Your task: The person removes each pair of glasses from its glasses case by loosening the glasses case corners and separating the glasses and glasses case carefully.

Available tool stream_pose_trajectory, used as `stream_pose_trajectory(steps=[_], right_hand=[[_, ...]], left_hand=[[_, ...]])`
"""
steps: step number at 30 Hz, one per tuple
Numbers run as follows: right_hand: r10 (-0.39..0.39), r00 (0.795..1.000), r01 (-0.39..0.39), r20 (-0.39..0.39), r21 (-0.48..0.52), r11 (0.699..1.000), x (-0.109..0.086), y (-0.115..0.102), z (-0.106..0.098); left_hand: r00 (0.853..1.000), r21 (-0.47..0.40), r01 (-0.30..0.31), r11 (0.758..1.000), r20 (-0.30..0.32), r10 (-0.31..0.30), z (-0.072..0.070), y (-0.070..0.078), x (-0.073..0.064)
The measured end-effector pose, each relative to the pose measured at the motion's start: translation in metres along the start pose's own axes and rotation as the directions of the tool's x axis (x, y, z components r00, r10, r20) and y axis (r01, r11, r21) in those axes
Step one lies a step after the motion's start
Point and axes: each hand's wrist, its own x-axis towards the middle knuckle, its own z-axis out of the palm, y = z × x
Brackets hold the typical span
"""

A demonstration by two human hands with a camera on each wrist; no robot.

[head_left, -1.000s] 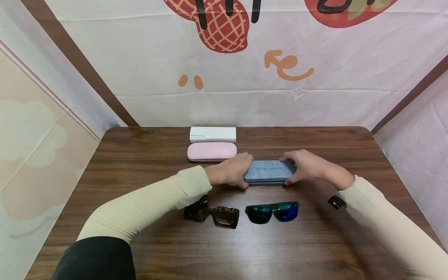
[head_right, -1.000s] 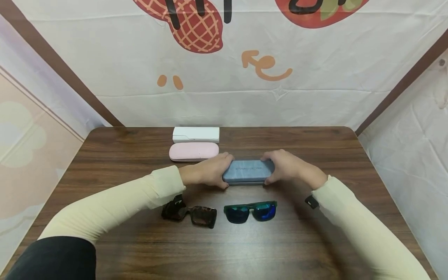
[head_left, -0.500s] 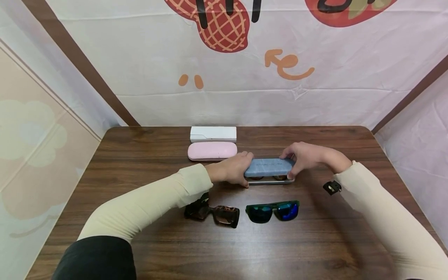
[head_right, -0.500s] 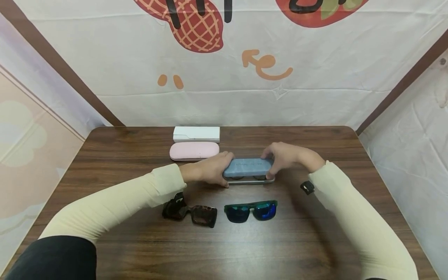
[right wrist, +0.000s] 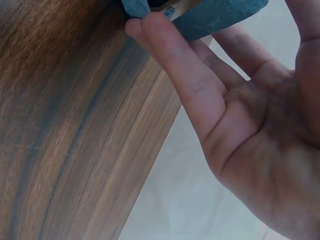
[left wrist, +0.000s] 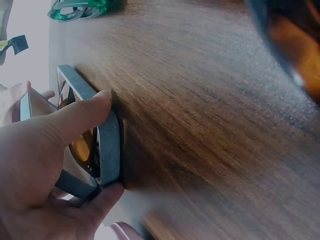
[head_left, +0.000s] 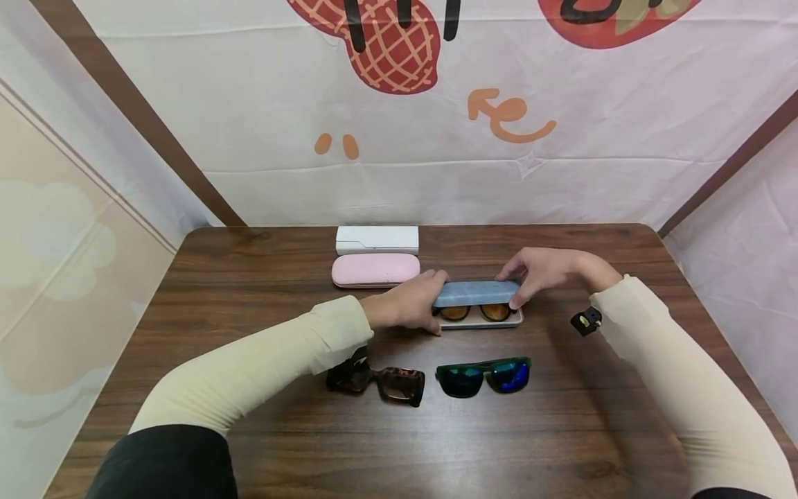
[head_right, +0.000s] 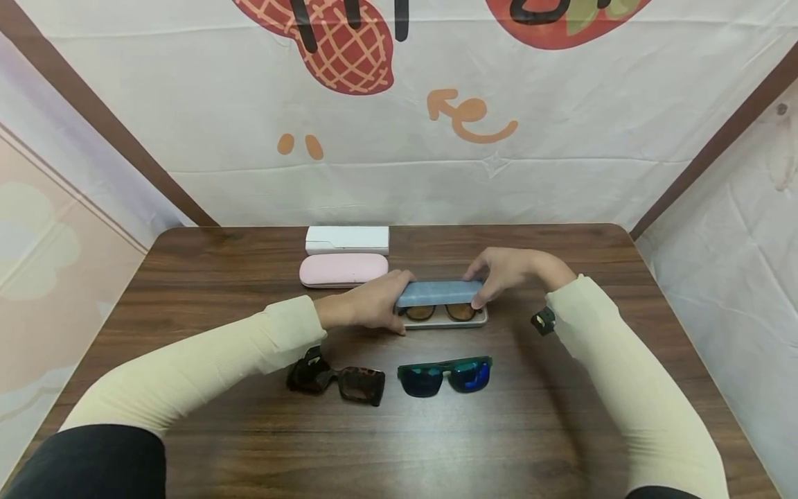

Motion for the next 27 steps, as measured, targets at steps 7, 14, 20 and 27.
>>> stream_pose_trajectory(steps=[7, 14, 20, 27], right_hand=[[-0.013, 0.999, 0.011, 0.050, 0.042, 0.999, 0.000, 0.001, -0.003], [-0.004, 0.994, -0.019, 0.113, 0.204, 0.979, -0.001, 0.009, -0.005], [0.012, 0.993, -0.050, 0.120, 0.318, 0.947, -0.001, 0.016, -0.005], [0.041, 0.994, -0.073, 0.100, 0.346, 0.935, 0.000, 0.024, -0.004]], left_hand=[[0.998, -0.048, -0.024, 0.999, -0.062, 0.021, 0.005, -0.002, -0.005], [0.990, -0.094, -0.072, 0.993, -0.130, 0.059, 0.007, -0.004, -0.009], [0.986, -0.126, -0.078, 0.989, -0.154, 0.059, 0.009, -0.006, -0.008], [0.987, -0.139, -0.080, 0.987, -0.152, 0.059, 0.009, -0.004, -0.008]])
